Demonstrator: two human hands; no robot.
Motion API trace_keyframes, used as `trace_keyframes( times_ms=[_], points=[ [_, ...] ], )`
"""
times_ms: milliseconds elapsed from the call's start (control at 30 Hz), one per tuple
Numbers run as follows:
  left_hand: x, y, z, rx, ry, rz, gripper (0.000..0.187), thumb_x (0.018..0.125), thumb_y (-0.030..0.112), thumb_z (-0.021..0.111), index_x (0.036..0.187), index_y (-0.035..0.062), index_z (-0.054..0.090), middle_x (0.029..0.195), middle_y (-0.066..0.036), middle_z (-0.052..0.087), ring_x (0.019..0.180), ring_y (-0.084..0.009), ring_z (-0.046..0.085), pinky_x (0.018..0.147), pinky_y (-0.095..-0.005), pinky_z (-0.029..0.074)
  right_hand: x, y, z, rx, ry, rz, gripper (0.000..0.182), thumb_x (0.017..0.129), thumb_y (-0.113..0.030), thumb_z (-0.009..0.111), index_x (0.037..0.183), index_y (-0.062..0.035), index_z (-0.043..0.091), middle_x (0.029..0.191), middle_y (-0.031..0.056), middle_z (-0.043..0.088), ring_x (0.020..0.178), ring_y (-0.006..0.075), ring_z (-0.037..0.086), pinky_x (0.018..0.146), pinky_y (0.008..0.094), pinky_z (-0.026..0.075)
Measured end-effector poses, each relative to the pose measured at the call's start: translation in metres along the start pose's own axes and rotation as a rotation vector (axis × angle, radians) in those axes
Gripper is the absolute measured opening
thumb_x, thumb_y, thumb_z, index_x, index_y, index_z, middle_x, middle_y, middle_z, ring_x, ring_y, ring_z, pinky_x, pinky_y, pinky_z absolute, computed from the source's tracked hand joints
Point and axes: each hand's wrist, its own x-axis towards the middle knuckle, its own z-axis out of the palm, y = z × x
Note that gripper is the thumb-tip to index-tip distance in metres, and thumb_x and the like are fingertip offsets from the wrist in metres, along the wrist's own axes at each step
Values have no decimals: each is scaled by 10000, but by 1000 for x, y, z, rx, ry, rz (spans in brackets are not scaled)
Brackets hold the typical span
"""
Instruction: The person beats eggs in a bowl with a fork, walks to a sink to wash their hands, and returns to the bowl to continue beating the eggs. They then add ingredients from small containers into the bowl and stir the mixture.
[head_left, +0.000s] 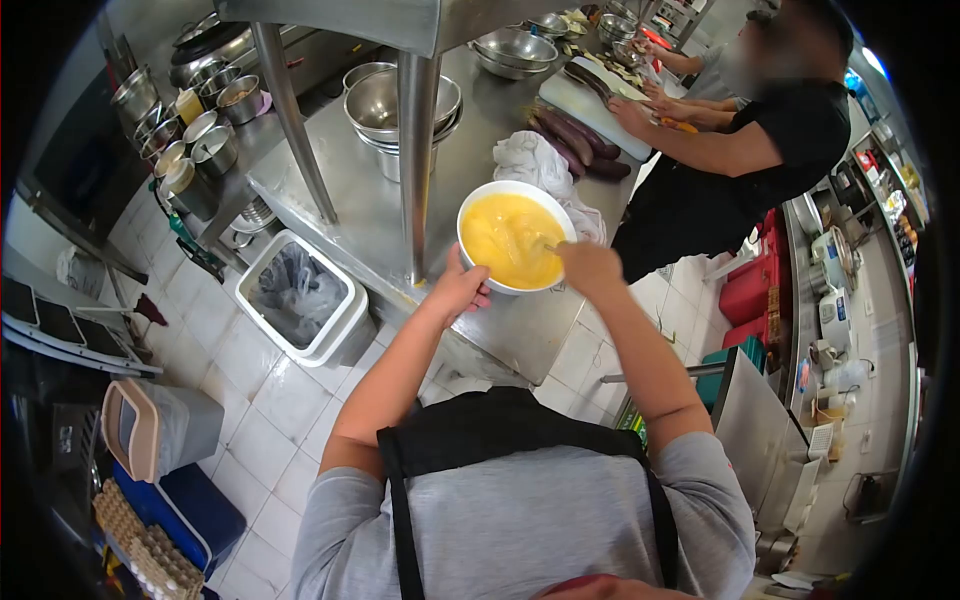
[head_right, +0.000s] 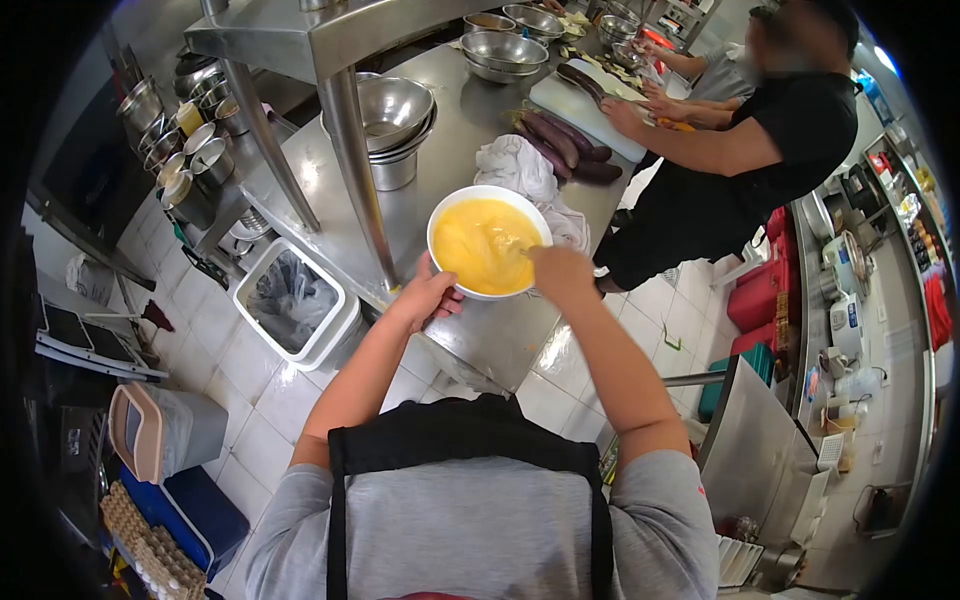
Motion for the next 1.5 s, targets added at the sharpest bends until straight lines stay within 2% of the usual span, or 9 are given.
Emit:
trace_keyframes(
  times_ms=[133, 233, 367, 667, 800, 933, 1067, 1167, 1500],
  points=[
    [0, 5, -1, 12, 2, 0, 688, 768, 230, 492, 1293, 156, 53, 729, -70, 528, 532, -139, 544, 451, -244, 424, -7, 0, -4, 58, 104, -426, 219, 796, -187, 414, 922, -158, 591, 766, 85, 612, 724, 250, 603, 599, 375, 467],
    [0, 5, -2, 16, -3, 2, 685, 769, 235, 489, 1293, 154, 55, 731, -70, 530, 540, -140, 546, 456, -245, 425, 7, -3, 8, 53, 80, -51, 215, 797, -191, 414, 924, -157, 584, 788, 74, 613, 730, 253, 601, 616, 376, 464],
    [0, 6, -2, 0, -1, -11, 690, 768, 232, 486, 1294, 149, 47, 750, -82, 533, 544, -145, 547, 457, -247, 425, 6, -3, 19, 171, 194, -407, 195, 794, -203, 416, 861, -111, 574, 814, 100, 611, 702, 270, 604, 600, 402, 460],
    [-4, 3, 1, 3, 4, 9, 706, 762, 230, 494, 1292, 140, 37, 740, -80, 536, 520, -146, 542, 461, -248, 425, 12, 1, -12, 220, 3, -16, 215, 780, -186, 419, 877, -142, 606, 858, 133, 607, 783, 276, 593, 678, 406, 451],
    [2, 6, -2, 4, -19, 25, 708, 765, 236, 497, 1293, 142, 35, 750, -79, 535, 529, -147, 545, 461, -244, 425, -5, -14, 6, 152, 71, -370, 222, 789, -216, 406, 876, -146, 598, 773, 110, 613, 695, 277, 597, 604, 405, 456],
    [-5, 1, 1, 1, 1, 4, 714, 770, 243, 496, 1300, 149, 27, 758, -79, 535, 538, -148, 549, 465, -239, 427, 7, -4, 1, 41, -33, -5, 203, 767, -201, 434, 871, -167, 605, 844, 113, 606, 836, 245, 581, 709, 394, 445],
    [-1, 3, -2, -1, -2, 1, 723, 771, 249, 497, 1304, 151, 17, 762, -82, 535, 539, -147, 546, 467, -247, 430, -7, 1, -18, 172, -95, -290, 229, 770, -206, 430, 901, -161, 612, 851, 93, 610, 822, 243, 583, 714, 378, 443],
    [-3, 3, 0, -13, 18, 6, 725, 770, 249, 498, 1304, 153, 17, 749, -80, 534, 529, -142, 540, 465, -247, 428, 15, 1, -12, 57, -71, -19, 217, 746, -188, 464, 891, -144, 620, 875, 51, 618, 829, 228, 583, 697, 361, 453],
    [3, 2, -2, -20, -21, 12, 827, 743, 255, 520, 1319, 135, -61, 743, -80, 518, 526, -148, 528, 466, -257, 407, 10, -18, 15, -12, -30, -109, 212, 759, -185, 456, 882, -152, 626, 856, 78, 620, 836, 223, 585, 686, 367, 456]
  ],
)
